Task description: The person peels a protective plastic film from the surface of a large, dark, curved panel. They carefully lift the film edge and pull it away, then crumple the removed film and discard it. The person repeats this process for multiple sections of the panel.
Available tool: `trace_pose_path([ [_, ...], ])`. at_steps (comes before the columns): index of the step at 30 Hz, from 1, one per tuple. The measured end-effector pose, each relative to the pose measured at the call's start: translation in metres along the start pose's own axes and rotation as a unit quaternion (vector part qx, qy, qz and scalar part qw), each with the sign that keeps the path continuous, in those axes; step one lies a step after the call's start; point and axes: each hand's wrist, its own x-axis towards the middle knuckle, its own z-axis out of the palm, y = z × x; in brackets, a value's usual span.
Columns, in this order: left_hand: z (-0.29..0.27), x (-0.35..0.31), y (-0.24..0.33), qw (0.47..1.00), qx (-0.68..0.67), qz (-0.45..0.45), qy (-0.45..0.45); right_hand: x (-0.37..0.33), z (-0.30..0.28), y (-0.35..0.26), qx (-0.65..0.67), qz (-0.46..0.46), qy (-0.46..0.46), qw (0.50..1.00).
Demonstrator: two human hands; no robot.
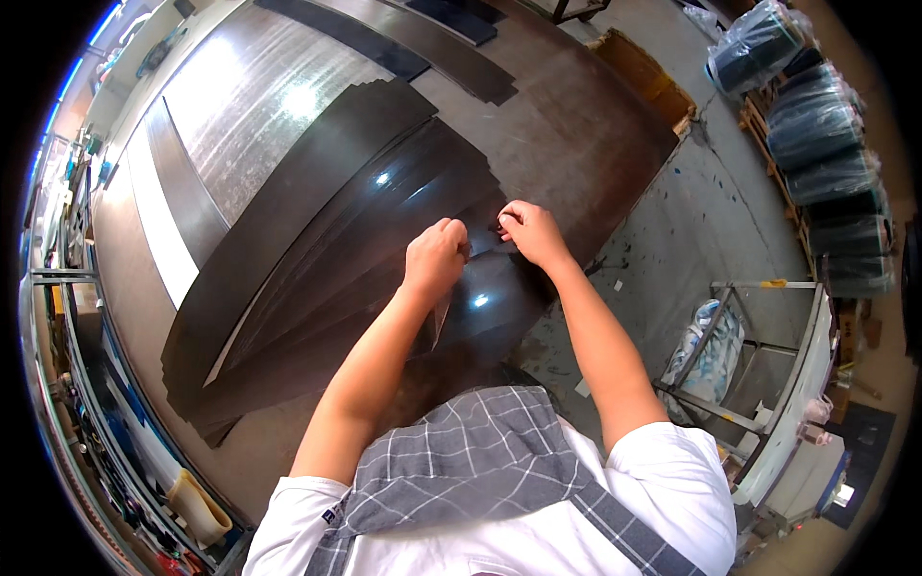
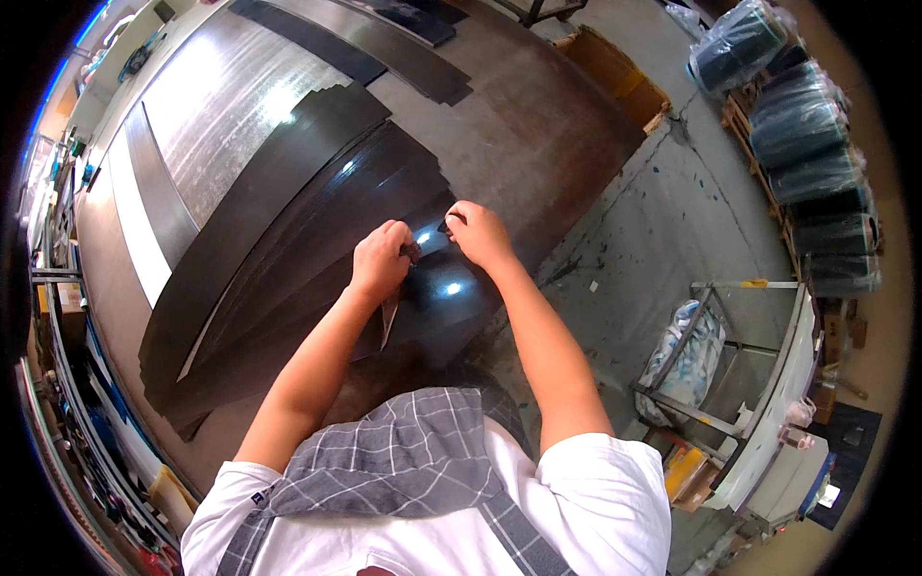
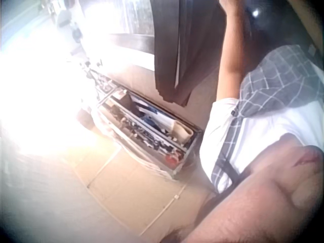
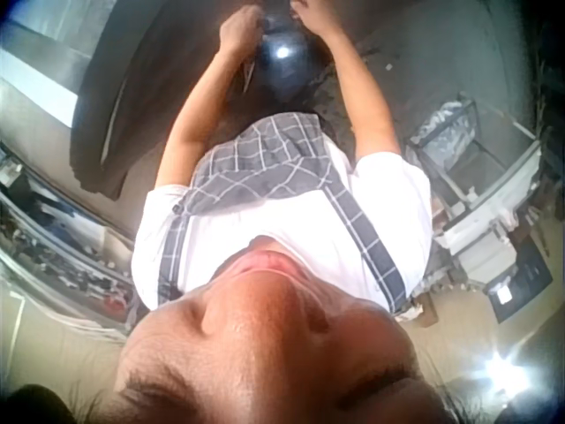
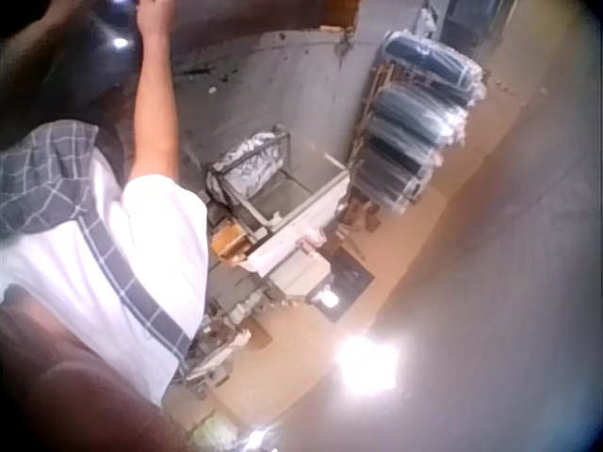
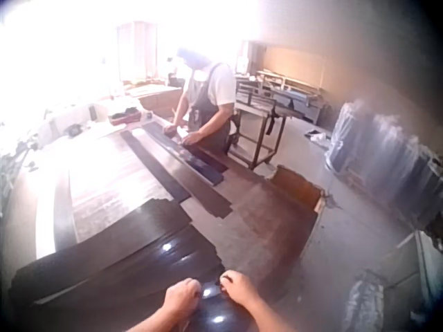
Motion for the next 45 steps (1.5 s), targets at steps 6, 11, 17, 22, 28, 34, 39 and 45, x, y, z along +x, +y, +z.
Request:
trace_pose_path([
  [6, 0.003, 0.0, 0.011, 0.998, 0.025, 0.029, -0.054, 0.005, 0.012, 0.011, -0.304, -0.18, 0.241, 0.904],
  [11, -0.004, -0.008, 0.024, 0.976, 0.085, -0.016, -0.2, 0.005, 0.014, 0.011, -0.33, -0.207, 0.263, 0.883],
  [17, 0.003, -0.01, 0.024, 0.978, 0.077, -0.037, -0.189, -0.024, 0.028, 0.008, -0.374, -0.282, 0.158, 0.869],
  [22, 0.008, -0.013, 0.022, 0.984, 0.082, -0.009, -0.156, -0.004, 0.01, 0.009, -0.351, -0.217, 0.302, 0.859],
  [28, 0.007, -0.012, 0.024, 0.982, 0.092, -0.019, -0.165, -0.013, 0.016, 0.005, -0.304, -0.264, 0.24, 0.884],
  [34, 0.001, -0.008, 0.015, 0.976, 0.088, 0.024, -0.197, -0.035, 0.019, 0.001, -0.23, -0.311, 0.182, 0.904],
  [39, 0.008, -0.004, 0.007, 0.981, -0.154, 0.082, -0.087, -0.002, 0.015, 0.007, -0.011, -0.097, 0.159, 0.982],
  [45, -0.004, -0.004, 0.011, 0.626, -0.725, -0.261, 0.116, 0.018, 0.014, 0.032, 0.012, -0.016, 0.097, 0.995],
])
